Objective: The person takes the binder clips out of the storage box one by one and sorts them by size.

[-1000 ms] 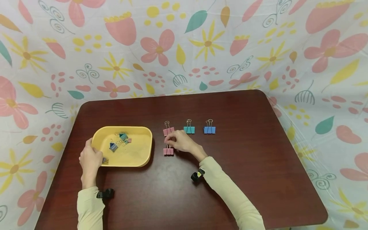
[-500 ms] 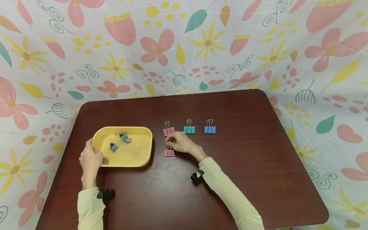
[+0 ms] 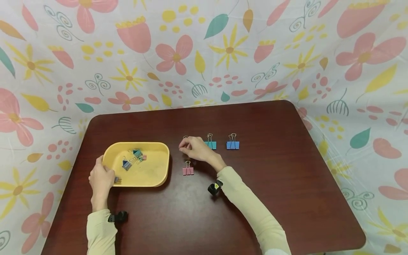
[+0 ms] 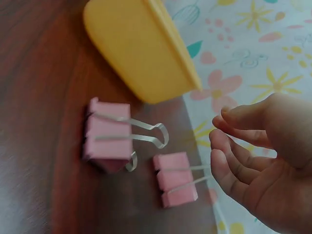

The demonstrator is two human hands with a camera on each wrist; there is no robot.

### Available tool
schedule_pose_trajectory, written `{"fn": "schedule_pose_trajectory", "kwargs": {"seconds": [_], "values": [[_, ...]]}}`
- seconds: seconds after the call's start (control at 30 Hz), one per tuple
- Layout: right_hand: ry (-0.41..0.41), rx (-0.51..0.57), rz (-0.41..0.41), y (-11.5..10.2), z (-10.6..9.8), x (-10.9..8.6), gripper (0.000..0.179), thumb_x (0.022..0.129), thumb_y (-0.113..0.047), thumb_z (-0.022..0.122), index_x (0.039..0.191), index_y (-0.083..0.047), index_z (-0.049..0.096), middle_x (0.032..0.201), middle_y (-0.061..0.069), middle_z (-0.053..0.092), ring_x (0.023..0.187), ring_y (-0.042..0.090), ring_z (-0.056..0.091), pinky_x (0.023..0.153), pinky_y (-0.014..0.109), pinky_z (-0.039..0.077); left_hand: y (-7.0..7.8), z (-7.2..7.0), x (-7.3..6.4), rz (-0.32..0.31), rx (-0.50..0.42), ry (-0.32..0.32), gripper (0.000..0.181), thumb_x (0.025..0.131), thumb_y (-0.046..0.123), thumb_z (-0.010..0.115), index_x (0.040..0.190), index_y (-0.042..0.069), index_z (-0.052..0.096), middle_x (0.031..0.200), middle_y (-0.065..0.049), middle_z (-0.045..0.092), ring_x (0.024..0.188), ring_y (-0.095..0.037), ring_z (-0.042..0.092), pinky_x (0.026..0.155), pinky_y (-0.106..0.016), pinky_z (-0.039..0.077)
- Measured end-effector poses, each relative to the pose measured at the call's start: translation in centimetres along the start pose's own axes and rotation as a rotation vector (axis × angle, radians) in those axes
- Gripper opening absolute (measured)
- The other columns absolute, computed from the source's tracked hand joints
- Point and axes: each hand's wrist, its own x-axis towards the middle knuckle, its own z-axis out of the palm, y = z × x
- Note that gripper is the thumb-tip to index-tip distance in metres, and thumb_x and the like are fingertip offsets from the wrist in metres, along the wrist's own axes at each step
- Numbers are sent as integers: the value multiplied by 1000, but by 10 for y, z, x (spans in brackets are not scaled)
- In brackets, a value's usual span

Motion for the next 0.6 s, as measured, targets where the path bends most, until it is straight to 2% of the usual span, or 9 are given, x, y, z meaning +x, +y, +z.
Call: {"fn": "schedule_pose_trajectory", "kwargs": {"seconds": [0.17,0.37,0.6], "values": [[-5,33,-12,-17,-1,15,10,97,-14,67,102,-10,75,87,2,73,69,12,64,66,24,50,0,-1,0,-5,-3,-9,54,96,3,41,150,-1,41,135,-32,57,116,-52,56,101,-66,35],[-38,40,-31,-37,3,34,15,98,-14,65,105,-5,76,95,3,74,77,14,66,71,23,51,-1,0,1,-10,-8,-16,55,96,2,42,150,0,42,137,-30,57,119,-51,55,102,-64,35],[-77,62,-20,-48,13,54,17,100,-16,63,107,-7,75,97,3,76,79,11,66,74,22,52,-2,0,3,-2,-15,-14,55,95,2,42,150,1,41,136,-30,58,117,-51,56,102,-64,35]]}}
